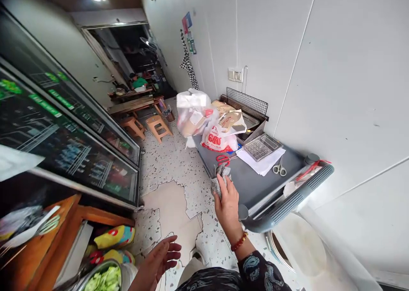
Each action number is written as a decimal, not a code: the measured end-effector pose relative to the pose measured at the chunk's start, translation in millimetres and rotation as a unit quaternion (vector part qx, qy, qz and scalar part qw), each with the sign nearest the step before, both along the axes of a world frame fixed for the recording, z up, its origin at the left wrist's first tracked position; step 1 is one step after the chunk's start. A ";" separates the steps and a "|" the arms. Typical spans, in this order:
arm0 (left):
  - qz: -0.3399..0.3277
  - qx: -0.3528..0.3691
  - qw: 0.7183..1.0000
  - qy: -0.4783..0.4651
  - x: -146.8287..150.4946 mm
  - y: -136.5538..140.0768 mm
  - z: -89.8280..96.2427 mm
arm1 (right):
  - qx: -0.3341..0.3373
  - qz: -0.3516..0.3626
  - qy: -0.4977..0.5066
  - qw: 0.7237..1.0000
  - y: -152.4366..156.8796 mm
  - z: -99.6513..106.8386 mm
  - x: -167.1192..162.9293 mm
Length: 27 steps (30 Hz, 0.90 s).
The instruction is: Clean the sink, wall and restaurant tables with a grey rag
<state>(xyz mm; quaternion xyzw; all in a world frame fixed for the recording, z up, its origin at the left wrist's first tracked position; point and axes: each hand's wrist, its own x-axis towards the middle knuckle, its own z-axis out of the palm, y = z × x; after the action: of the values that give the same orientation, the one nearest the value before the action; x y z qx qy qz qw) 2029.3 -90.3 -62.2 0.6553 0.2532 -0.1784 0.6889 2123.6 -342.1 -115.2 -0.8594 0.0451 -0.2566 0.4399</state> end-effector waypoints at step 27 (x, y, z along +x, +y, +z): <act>-0.374 -0.014 0.926 0.055 378.1 98.8 -37.9 | -0.144 -0.422 0.311 0.839 16.8 -100.9 112.4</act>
<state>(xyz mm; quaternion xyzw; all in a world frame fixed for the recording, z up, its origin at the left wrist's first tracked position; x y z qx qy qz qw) 2407.5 8.5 -100.2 0.6821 0.0253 -0.4625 0.5659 2236.0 -325.3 -216.1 -0.8452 0.5008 -0.1404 0.1228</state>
